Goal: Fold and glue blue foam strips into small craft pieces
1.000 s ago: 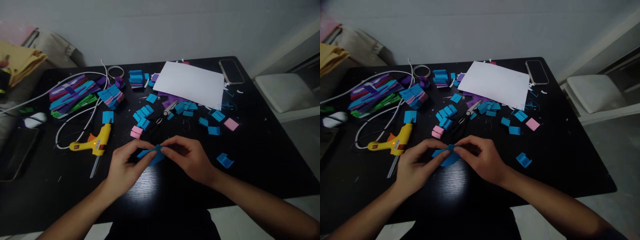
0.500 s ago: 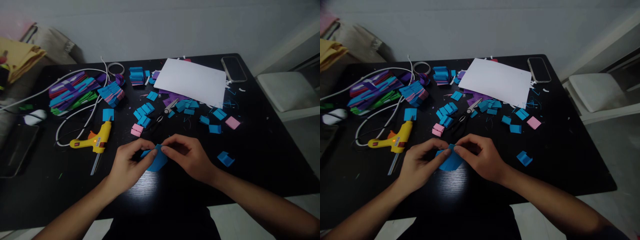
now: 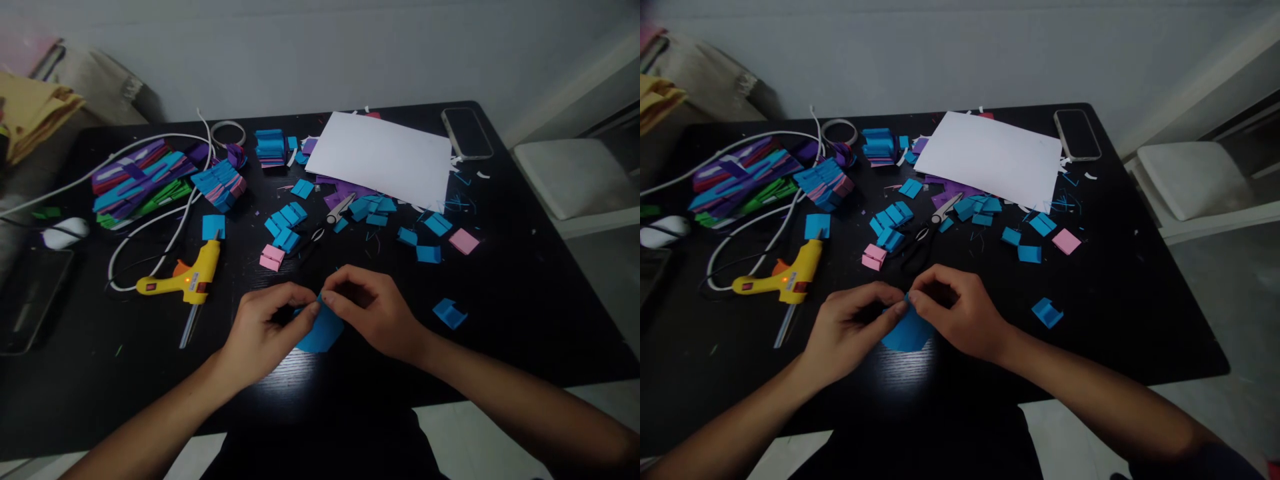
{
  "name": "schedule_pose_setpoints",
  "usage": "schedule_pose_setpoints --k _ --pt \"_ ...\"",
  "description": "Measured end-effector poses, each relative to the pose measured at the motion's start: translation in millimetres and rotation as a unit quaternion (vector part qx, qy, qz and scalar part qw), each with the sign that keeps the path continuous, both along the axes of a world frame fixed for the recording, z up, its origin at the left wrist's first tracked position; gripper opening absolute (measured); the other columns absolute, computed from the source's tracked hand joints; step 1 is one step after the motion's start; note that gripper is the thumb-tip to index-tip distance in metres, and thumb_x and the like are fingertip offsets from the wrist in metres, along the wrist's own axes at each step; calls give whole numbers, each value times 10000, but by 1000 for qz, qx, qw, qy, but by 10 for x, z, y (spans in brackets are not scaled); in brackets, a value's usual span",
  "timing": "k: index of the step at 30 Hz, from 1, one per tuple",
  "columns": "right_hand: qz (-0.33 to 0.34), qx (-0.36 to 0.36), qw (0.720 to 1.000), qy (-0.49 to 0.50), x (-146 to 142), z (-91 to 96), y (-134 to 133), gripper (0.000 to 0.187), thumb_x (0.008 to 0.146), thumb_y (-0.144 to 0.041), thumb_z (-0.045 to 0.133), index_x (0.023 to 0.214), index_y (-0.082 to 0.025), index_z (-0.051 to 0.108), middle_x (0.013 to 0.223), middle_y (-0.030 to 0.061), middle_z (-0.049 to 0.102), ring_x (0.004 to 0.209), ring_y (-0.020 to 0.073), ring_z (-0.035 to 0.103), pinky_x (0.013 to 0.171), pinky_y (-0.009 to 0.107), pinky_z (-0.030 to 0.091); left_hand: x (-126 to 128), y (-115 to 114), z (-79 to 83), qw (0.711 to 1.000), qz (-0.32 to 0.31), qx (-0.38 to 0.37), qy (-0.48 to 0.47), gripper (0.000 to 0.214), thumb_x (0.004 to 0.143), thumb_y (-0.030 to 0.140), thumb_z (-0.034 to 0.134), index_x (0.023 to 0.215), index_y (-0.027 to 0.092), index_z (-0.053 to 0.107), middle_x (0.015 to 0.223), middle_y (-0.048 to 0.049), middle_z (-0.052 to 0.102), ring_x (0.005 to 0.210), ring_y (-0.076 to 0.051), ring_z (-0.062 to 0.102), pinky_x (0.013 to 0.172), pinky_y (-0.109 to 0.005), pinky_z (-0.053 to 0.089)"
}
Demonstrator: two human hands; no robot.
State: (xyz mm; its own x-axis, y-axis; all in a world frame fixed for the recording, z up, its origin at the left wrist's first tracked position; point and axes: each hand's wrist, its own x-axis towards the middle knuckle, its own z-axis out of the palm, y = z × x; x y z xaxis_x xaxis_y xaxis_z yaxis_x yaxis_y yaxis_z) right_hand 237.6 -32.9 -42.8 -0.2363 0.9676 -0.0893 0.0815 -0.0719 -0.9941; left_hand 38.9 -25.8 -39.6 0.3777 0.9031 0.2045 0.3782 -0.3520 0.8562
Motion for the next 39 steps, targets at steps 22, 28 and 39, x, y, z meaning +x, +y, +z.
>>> schedule_pose_setpoints --k 22,28,39 --pt "18 -48 999 17 5 -38 25 85 892 -250 721 878 -170 744 803 10 728 739 136 675 666 236 540 -2 29 12 989 28 -133 -52 99 910 222 686 837 165 719 667 13 661 581 -92 597 515 -171 473" --pt "18 -49 999 -10 35 -17 40 53 858 -194 710 814 -169 723 757 -7 700 705 127 649 653 237 513 -44 43 22 983 48 -171 -54 126 911 245 688 817 164 711 654 29 634 558 -80 562 507 -164 450" --pt "40 -39 995 87 30 -3 16 300 857 -144 719 1147 -214 697 1024 32 723 936 156 710 831 278 599 -86 106 45 971 79 -205 -94 116 879 253 745 794 181 775 654 12 722 573 -104 646 526 -176 501"
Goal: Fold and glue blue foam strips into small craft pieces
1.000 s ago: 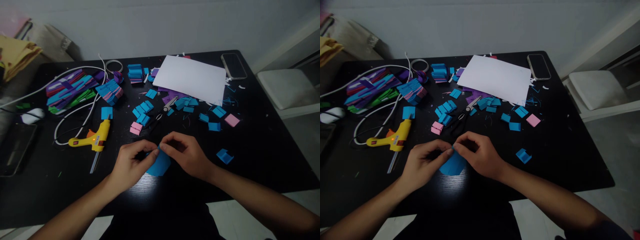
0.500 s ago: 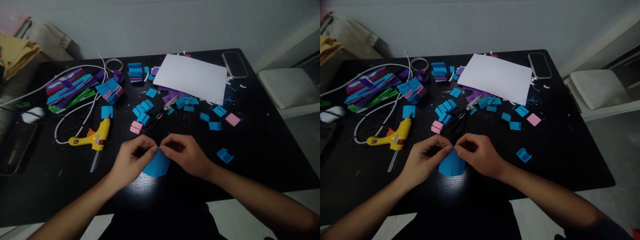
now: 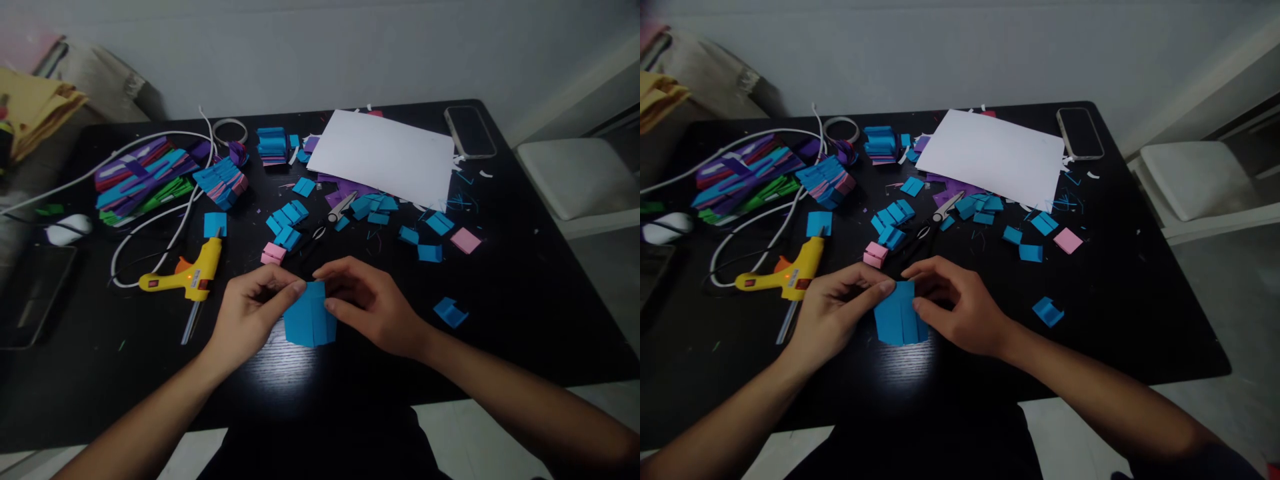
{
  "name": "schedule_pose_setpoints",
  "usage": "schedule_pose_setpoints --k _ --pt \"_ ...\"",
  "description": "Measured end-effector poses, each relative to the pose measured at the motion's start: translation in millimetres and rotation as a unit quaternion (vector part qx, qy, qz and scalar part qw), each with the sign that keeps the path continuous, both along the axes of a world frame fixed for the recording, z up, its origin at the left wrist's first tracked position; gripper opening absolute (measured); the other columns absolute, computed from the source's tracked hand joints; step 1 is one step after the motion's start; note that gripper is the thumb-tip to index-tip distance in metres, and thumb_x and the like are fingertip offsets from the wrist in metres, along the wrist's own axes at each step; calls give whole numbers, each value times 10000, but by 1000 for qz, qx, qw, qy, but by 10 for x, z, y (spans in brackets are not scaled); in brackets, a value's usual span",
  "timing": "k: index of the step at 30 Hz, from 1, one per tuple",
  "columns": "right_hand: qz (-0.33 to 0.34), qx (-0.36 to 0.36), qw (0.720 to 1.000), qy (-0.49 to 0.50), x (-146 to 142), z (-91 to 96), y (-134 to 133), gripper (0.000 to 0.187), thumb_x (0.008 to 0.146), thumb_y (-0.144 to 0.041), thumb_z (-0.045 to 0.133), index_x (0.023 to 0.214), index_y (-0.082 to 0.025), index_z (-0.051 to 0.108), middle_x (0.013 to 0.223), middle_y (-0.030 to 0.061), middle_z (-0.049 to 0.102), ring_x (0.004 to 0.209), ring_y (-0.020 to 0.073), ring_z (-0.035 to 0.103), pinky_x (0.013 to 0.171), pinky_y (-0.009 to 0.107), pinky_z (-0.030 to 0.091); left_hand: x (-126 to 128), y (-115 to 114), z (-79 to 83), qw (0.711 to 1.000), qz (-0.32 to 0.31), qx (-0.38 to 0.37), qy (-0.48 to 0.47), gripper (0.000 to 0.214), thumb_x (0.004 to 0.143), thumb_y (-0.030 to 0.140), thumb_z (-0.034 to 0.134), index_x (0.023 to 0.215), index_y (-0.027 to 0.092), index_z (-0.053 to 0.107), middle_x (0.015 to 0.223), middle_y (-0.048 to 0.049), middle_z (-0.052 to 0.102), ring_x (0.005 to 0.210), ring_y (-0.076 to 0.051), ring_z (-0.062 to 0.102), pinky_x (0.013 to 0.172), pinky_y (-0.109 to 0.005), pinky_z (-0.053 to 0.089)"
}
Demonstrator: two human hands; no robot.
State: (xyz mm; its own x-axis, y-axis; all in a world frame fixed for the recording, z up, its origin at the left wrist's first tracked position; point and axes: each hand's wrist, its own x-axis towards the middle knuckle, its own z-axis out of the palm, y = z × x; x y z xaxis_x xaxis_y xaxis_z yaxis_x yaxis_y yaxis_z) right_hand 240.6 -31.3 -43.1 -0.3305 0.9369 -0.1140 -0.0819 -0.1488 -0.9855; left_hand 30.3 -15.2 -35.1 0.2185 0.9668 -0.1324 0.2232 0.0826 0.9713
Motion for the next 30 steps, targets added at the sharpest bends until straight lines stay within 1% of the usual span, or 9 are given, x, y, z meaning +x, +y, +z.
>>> schedule_pose_setpoints --k 3,6,10,14,18,20,23,26,30 --pt "20 3 1000 0 -4 -13 -18 340 841 -82 671 1152 -213 708 996 25 723 900 147 707 793 270 598 1 1 -25 1000 -1 -17 -7 156 893 294 739 795 178 773 637 12 704 559 -103 626 514 -180 493" --pt "12 3 1000 -4 -5 -38 -19 345 829 -60 650 1132 -209 721 963 21 735 865 145 708 763 269 596 -4 0 -47 1000 -7 -19 -3 200 920 336 710 818 173 768 660 4 696 571 -108 609 514 -194 484" --pt "-8 -8 1000 -13 -9 -39 -6 318 841 -83 663 1127 -204 733 1004 36 762 917 160 733 812 286 608 -13 -8 -54 1000 -9 14 23 182 960 329 665 1003 188 772 768 -9 723 661 -129 650 572 -221 507" --pt "-39 -9 999 -28 -12 -16 6 235 868 -154 713 1094 -207 748 1007 36 774 924 163 748 820 277 619 -35 -21 -44 990 -44 120 53 238 967 197 613 1190 206 696 1030 -45 736 877 -162 704 773 -291 576" --pt "-80 -2 996 -39 -12 -46 7 195 870 -207 768 1064 -217 756 994 30 779 906 163 750 797 269 628 -71 -34 -37 947 -81 280 139 315 891 161 689 1200 189 637 1211 -99 649 1152 -244 637 1012 -412 525" --pt "-98 5 995 -38 -7 -69 9 190 870 -199 773 1058 -220 755 996 28 779 910 162 752 801 269 631 -80 -37 -38 926 -83 321 181 387 847 203 757 1204 181 609 1197 -110 631 1154 -271 622 998 -437 523" --pt "-122 13 992 -33 -2 -89 20 185 867 -170 771 1043 -221 746 995 24 774 912 157 749 813 268 632 -77 -38 -55 911 -82 337 225 403 838 249 790 1181 185 588 1102 -86 642 1054 -261 639 905 -416 545" --pt "-136 17 990 -30 -4 -89 32 217 859 -156 774 1062 -223 738 1009 25 763 916 156 744 820 272 632 -72 -37 -88 918 -94 312 226 346 871 240 768 1159 193 581 986 -35 650 923 -203 659 814 -342 561" --pt "-127 18 991 -36 -6 -90 38 255 867 -161 762 1114 -223 740 1031 34 765 926 161 742 811 275 635 -80 -41 -140 931 -98 277 218 360 902 264 752 1213 200 583 998 -23 683 867 -165 677 785 -294 577"
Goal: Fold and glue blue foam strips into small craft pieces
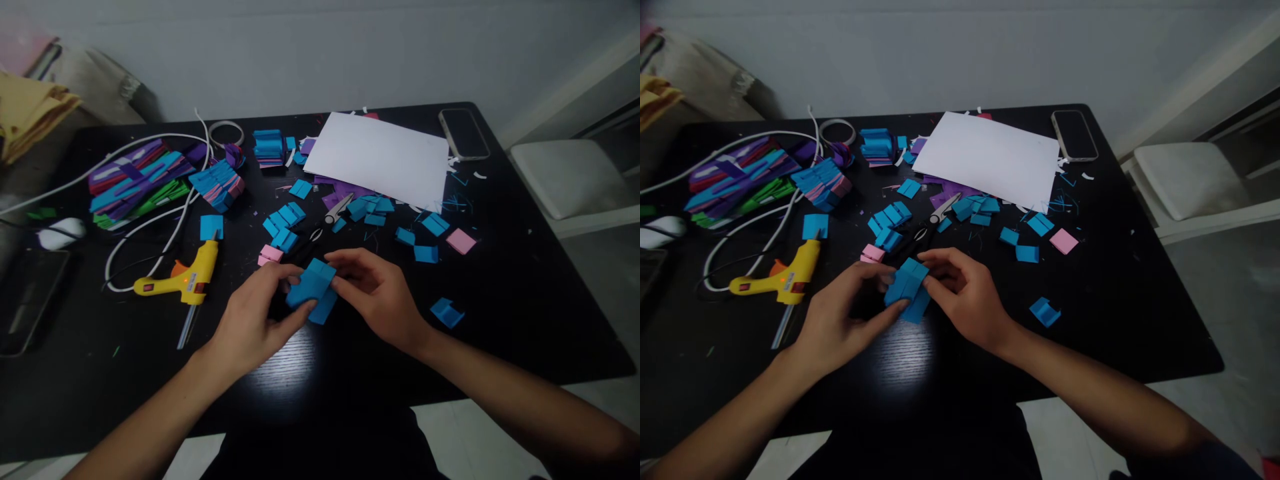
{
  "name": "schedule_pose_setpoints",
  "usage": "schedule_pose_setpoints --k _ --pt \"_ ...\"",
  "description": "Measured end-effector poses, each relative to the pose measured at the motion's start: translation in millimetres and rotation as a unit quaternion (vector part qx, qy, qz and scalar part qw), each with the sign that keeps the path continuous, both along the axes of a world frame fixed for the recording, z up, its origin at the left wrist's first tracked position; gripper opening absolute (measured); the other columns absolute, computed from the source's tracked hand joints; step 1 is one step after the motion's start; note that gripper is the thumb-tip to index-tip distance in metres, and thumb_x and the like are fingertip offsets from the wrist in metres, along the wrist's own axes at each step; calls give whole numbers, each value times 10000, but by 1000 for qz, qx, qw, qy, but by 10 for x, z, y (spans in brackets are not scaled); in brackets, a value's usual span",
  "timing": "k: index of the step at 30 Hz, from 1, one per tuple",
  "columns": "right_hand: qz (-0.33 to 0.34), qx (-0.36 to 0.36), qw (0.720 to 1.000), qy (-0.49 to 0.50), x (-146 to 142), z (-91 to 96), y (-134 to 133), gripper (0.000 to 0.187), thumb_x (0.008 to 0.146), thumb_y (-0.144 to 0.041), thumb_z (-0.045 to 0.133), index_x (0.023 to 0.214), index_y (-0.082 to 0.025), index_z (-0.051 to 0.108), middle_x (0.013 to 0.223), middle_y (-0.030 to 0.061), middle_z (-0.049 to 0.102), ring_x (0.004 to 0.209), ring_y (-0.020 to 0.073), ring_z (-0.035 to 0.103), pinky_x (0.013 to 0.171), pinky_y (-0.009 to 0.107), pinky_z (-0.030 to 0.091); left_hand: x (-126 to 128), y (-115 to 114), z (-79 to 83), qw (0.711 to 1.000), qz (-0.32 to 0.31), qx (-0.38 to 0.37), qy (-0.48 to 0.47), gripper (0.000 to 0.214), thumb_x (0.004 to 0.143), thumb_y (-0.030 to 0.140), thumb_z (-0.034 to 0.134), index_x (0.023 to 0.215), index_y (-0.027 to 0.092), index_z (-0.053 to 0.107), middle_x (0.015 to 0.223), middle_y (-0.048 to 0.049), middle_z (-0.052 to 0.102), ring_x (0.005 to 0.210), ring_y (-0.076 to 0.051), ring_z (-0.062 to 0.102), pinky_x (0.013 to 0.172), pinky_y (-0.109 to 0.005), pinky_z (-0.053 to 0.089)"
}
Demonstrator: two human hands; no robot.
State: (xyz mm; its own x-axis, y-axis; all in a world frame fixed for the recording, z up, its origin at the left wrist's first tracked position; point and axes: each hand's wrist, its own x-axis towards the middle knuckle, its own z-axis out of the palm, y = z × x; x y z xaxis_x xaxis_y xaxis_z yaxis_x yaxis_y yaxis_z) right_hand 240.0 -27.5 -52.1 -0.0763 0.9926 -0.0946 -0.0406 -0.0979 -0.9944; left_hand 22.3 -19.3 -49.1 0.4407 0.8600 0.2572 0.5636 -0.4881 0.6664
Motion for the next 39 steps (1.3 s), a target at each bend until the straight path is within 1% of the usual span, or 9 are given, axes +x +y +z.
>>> schedule_pose_setpoints --k 4,10,15,17,20,22,27,33,39 --pt "4 2 1000 -2 1 -6 -2 272 873 -164 753 1139 -223 747 1057 39 775 940 164 743 805 272 639 -6 -5 -30 1000 9 -19 -1 355 915 253 737 1237 211 595 1033 -30 714 890 -167 696 817 -302 590" --pt "21 -7 1000 -20 -12 24 -16 251 882 -187 747 1130 -222 754 1092 48 787 979 189 764 825 296 657 2 -18 -11 999 5 -41 -20 332 925 225 697 1242 203 601 970 -23 713 847 -153 708 765 -271 596" --pt "30 34 997 -67 -17 33 -47 270 909 -174 710 1170 -235 743 1117 38 789 987 188 771 858 310 649 23 -19 26 999 6 -30 -29 269 917 160 649 1183 177 615 969 -32 727 796 -136 701 752 -258 591" --pt "35 58 994 -84 -8 36 -59 273 923 -144 671 1164 -246 748 1153 36 783 1032 193 763 894 320 639 30 -19 36 999 8 -27 -35 247 913 148 642 1158 172 618 975 -37 727 786 -134 700 751 -257 589" --pt "54 73 993 -76 8 58 -71 305 920 -117 627 1173 -242 742 1201 47 769 1092 207 748 911 325 636 31 -27 43 999 14 -27 -41 241 912 142 651 1149 169 620 949 -30 715 760 -129 692 731 -252 584" --pt "64 59 995 -53 12 75 -74 304 930 -150 628 1207 -232 724 1199 57 762 1093 212 745 895 319 642 28 -36 41 999 16 -28 -44 243 913 145 660 1153 168 628 936 -25 706 744 -126 687 712 -248 581" --pt "30 21 999 -37 -16 73 -66 217 960 -276 686 1172 -239 716 1131 55 769 1040 203 757 849 296 648 30 -50 34 999 14 -8 -46 233 922 158 669 1153 175 641 964 -35 706 744 -128 687 718 -263 589" --pt "-5 43 997 -70 -32 27 -51 238 912 -191 709 1143 -248 715 1080 39 780 997 193 768 837 305 656 45 -48 30 999 5 16 -42 268 947 159 655 1212 190 639 982 -44 722 740 -124 687 709 -261 595" --pt "-23 73 990 -121 -31 -7 -45 263 891 -165 719 1143 -241 731 1070 33 792 927 189 771 825 321 655 49 -52 24 999 -8 21 -40 291 947 165 678 1237 184 650 1022 -54 739 752 -125 693 722 -261 600"
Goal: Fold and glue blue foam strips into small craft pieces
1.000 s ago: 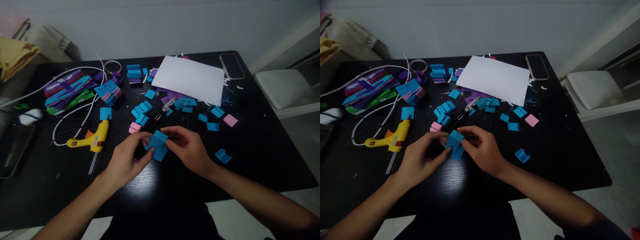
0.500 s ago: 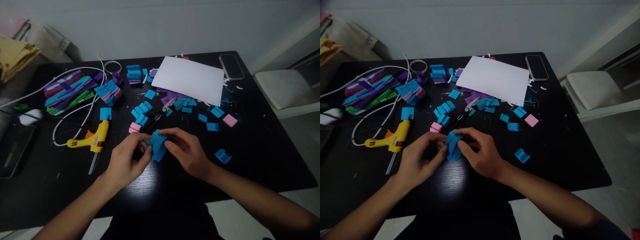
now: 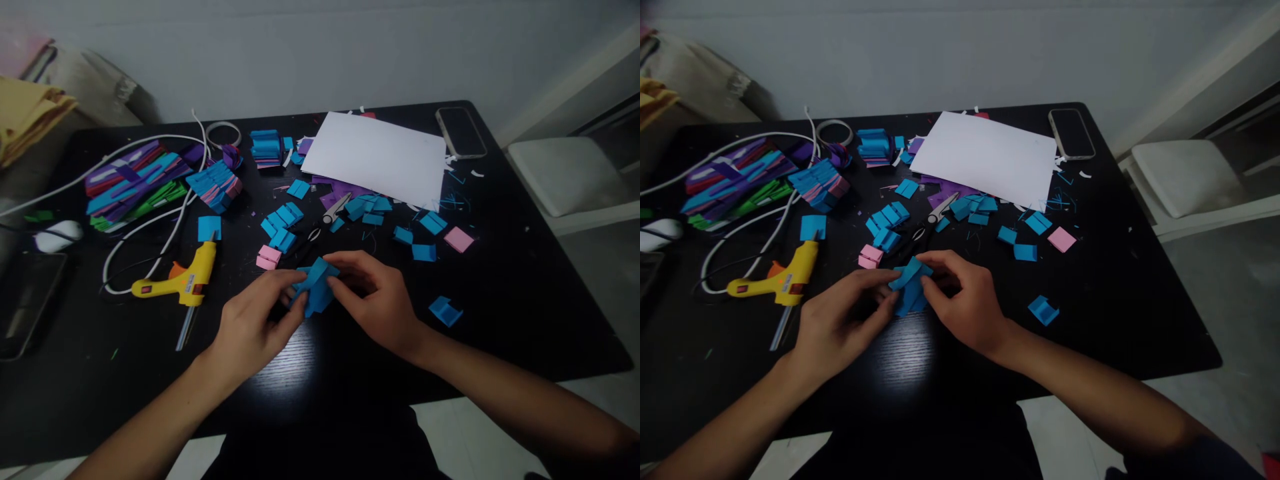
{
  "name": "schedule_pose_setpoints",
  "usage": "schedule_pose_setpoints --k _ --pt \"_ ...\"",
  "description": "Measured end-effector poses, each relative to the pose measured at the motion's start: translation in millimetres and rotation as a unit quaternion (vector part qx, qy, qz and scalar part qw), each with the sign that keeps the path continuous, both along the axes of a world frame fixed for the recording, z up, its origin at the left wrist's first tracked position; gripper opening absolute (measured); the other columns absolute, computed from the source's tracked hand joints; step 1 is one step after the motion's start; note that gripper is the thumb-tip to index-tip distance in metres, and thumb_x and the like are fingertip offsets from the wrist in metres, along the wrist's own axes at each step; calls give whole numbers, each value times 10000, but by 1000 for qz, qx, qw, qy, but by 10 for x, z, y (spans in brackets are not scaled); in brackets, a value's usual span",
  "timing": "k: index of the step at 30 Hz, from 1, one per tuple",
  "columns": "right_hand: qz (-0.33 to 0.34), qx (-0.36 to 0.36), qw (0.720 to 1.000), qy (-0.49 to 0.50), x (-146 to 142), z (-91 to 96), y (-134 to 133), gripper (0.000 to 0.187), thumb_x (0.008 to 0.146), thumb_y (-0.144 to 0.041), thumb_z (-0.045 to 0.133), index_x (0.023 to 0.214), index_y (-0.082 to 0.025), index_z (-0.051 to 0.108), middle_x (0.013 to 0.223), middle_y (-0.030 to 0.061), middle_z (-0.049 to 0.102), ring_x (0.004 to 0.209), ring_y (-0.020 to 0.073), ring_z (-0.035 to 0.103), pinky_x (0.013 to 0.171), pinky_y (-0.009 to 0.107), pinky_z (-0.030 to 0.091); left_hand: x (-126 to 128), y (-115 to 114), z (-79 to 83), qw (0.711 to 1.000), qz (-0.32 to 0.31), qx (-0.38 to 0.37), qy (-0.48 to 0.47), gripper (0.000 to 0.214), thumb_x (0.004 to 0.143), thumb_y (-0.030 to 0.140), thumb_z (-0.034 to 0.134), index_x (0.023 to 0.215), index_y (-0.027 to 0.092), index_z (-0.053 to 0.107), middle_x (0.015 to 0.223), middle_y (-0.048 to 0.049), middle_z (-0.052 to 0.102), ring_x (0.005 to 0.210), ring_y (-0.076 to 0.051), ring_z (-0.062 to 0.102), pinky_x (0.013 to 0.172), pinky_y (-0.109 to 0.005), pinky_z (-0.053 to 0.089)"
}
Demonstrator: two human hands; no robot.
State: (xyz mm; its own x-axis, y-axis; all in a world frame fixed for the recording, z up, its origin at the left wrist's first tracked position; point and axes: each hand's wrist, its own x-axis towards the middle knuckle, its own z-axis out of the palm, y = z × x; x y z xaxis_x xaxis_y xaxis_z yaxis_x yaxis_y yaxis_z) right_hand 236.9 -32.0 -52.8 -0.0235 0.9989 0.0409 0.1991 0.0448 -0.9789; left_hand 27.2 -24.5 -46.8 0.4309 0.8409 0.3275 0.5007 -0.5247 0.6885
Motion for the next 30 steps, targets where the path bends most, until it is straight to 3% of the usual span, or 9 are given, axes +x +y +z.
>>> schedule_pose_setpoints --k 5,8,13,17,21,24,30 --pt "21 63 996 -57 22 10 20 237 919 -153 704 1129 -244 763 1079 37 796 938 192 760 836 336 635 19 -20 37 999 0 -17 -33 265 924 128 695 1180 188 670 1020 -53 717 759 -125 687 731 -268 598" --pt "30 90 992 -78 40 28 29 175 930 -170 705 1066 -249 780 1030 34 802 930 200 756 852 351 631 25 -31 63 995 9 -67 -78 201 918 131 701 1109 193 689 1001 -49 704 732 -122 673 694 -269 593" --pt "31 53 996 -66 65 52 26 253 908 -200 743 1153 -257 770 1024 27 810 910 199 772 850 336 635 3 -30 111 978 1 -148 -147 126 945 176 672 1064 193 710 1015 -66 706 730 -131 667 632 -256 573" --pt "73 18 996 -37 86 73 36 180 913 -217 746 1077 -262 807 1027 24 821 926 205 776 843 331 624 -37 -10 127 967 -21 -180 -179 208 978 147 602 1143 218 707 954 -49 691 713 -141 688 602 -263 579" --pt "96 -46 994 32 90 88 50 140 893 -219 768 1021 -249 815 997 15 824 928 197 782 833 318 622 -80 17 142 989 -44 -82 -112 320 900 51 652 1161 230 702 1050 -69 703 842 -175 702 716 -311 605" --pt "111 -85 987 72 83 98 51 129 876 -242 792 1004 -243 811 982 13 828 927 193 790 847 319 630 -98 37 159 994 -103 1 -43 429 850 29 673 1232 224 678 1142 -94 679 1011 -218 699 847 -351 613" --pt "113 -103 983 99 71 122 28 138 842 -245 827 975 -226 800 914 14 825 861 183 798 791 300 647 -97 76 140 988 -137 67 35 407 905 98 658 1291 226 644 1177 -110 668 1070 -223 701 902 -354 619"
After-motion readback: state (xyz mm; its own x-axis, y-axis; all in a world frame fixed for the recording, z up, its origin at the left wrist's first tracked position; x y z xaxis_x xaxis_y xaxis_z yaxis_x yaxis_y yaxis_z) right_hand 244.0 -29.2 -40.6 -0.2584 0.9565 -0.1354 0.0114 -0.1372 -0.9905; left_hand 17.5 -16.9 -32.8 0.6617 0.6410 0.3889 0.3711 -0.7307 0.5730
